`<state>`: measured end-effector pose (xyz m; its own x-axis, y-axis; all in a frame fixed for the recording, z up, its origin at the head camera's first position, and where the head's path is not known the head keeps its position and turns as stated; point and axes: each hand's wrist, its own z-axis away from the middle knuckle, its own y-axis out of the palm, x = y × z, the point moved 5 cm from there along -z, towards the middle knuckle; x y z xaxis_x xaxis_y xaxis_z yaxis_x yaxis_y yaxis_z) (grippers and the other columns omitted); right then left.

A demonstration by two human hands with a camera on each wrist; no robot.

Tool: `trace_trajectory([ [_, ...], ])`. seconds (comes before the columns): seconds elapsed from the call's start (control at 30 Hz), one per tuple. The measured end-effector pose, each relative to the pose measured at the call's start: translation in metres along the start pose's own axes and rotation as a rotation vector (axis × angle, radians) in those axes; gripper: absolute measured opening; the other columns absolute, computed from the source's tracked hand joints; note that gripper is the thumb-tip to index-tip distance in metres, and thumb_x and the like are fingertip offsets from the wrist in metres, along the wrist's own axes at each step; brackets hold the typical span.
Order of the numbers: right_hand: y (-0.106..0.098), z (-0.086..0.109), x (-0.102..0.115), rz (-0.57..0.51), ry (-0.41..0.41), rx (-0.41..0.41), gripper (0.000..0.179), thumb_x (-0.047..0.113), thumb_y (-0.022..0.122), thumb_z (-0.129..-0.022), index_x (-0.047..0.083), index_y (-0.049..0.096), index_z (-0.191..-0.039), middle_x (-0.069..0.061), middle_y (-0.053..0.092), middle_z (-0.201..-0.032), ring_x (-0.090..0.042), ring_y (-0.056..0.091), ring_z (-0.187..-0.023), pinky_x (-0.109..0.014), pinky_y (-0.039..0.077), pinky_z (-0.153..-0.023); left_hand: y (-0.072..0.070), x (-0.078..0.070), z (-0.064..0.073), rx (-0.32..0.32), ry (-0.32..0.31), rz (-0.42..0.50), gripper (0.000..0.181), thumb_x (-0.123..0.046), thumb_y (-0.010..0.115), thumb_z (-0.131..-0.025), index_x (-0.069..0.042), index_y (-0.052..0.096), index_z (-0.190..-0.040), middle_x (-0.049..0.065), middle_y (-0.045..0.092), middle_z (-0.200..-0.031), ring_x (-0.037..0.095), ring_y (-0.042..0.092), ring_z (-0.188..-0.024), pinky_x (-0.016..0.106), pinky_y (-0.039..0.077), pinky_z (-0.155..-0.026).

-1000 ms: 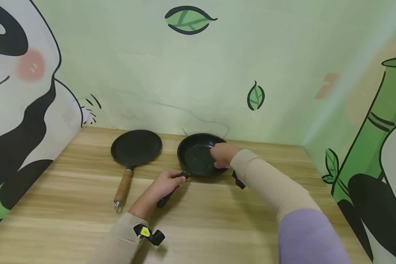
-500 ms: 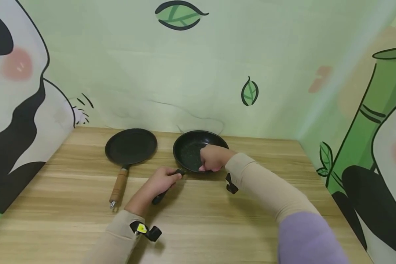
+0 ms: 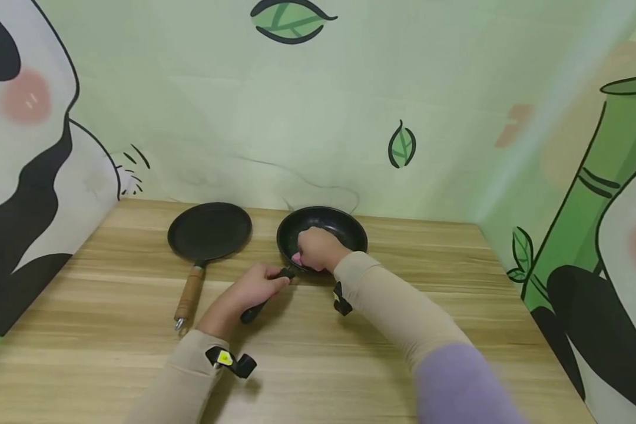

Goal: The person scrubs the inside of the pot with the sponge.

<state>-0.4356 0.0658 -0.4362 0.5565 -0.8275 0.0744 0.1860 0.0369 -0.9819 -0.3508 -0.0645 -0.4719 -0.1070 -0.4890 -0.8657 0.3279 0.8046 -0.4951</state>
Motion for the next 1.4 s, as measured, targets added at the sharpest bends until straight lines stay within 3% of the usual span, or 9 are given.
trace_trajectory([
  [0.23, 0.004, -0.025, -0.011, -0.084, 0.149, -0.107, 0.033, 0.020, 0.064, -0.095, 0.014, 0.070, -0.064, 0.004, 0.059, -0.052, -0.015, 0.059, -0.056, -0.028, 0.045, -0.057, 0.002, -0.005, -0.001, 0.009, 0.033, -0.027, 0.030, -0.019, 0.061, -0.098, -0.006, 0.059, -0.071, -0.003, 0.047, -0.055, 0.013, 0.043, -0.052, 0.027, 0.034, -0.054],
  [0.37, 0.004, -0.034, -0.018, -0.113, 0.177, -0.135, 0.030, 0.021, 0.063, -0.096, 0.014, 0.073, -0.068, 0.003, 0.060, -0.054, -0.015, 0.060, -0.057, -0.027, 0.046, -0.057, 0.004, -0.008, -0.002, -0.016, 0.052, -0.015, 0.030, -0.018, 0.060, -0.098, -0.007, 0.058, -0.070, -0.003, 0.048, -0.054, 0.013, 0.042, -0.051, 0.026, 0.033, -0.053],
  [0.67, -0.008, -0.021, -0.010, -0.056, 0.043, 0.084, 0.012, 0.013, 0.068, -0.088, 0.013, 0.079, -0.084, 0.001, 0.070, -0.079, -0.017, 0.064, -0.075, -0.027, 0.051, -0.066, 0.007, -0.009, -0.004, -0.052, 0.059, 0.003, 0.033, -0.018, 0.059, -0.097, -0.011, 0.054, -0.065, -0.004, 0.046, -0.054, 0.011, 0.041, -0.049, 0.025, 0.032, -0.049],
  [0.87, -0.013, -0.003, -0.013, -0.007, 0.014, 0.270, 0.014, 0.016, 0.069, -0.085, 0.016, 0.075, -0.072, 0.003, 0.067, -0.070, -0.013, 0.060, -0.066, -0.025, 0.047, -0.058, 0.006, -0.009, -0.002, -0.083, 0.042, -0.011, 0.034, -0.017, 0.059, -0.098, -0.011, 0.053, -0.066, -0.003, 0.042, -0.055, 0.012, 0.039, -0.049, 0.026, 0.032, -0.049],
  [1.0, -0.012, 0.009, -0.023, 0.029, 0.097, 0.398, 0.013, 0.015, 0.072, -0.081, 0.014, 0.071, -0.068, 0.002, 0.064, -0.068, -0.012, 0.056, -0.060, -0.023, 0.045, -0.054, 0.008, -0.008, 0.000, -0.079, 0.020, -0.034, 0.035, -0.019, 0.060, -0.099, -0.012, 0.051, -0.066, -0.003, 0.042, -0.057, 0.013, 0.041, -0.050, 0.027, 0.034, -0.050],
  [1.13, -0.012, 0.014, -0.037, 0.090, 0.239, 0.455, 0.009, 0.015, 0.075, -0.080, 0.008, 0.071, -0.081, -0.007, 0.066, -0.081, -0.013, 0.057, -0.060, -0.021, 0.044, -0.051, 0.010, -0.009, 0.001, -0.078, 0.015, -0.053, 0.033, -0.021, 0.059, -0.100, -0.012, 0.052, -0.068, -0.003, 0.043, -0.058, 0.013, 0.042, -0.051, 0.027, 0.035, -0.051],
  [1.33, -0.007, 0.015, -0.052, 0.126, 0.375, 0.429, 0.025, 0.013, 0.080, -0.080, 0.001, 0.067, -0.098, -0.017, 0.065, -0.098, -0.009, 0.058, -0.057, -0.017, 0.044, -0.046, 0.006, -0.008, 0.003, -0.087, 0.029, -0.076, 0.029, -0.022, 0.059, -0.100, -0.008, 0.059, -0.074, -0.001, 0.044, -0.061, 0.014, 0.043, -0.054, 0.028, 0.036, -0.054],
  [1.4, -0.004, 0.014, -0.058, 0.170, 0.353, 0.363, 0.023, 0.010, 0.080, -0.078, 0.003, 0.068, -0.096, -0.016, 0.064, -0.095, -0.013, 0.058, -0.059, -0.021, 0.046, -0.047, 0.006, -0.007, 0.004, -0.078, 0.031, -0.081, 0.031, -0.022, 0.059, -0.100, -0.009, 0.057, -0.072, -0.001, 0.044, -0.061, 0.015, 0.042, -0.054, 0.029, 0.036, -0.054],
])
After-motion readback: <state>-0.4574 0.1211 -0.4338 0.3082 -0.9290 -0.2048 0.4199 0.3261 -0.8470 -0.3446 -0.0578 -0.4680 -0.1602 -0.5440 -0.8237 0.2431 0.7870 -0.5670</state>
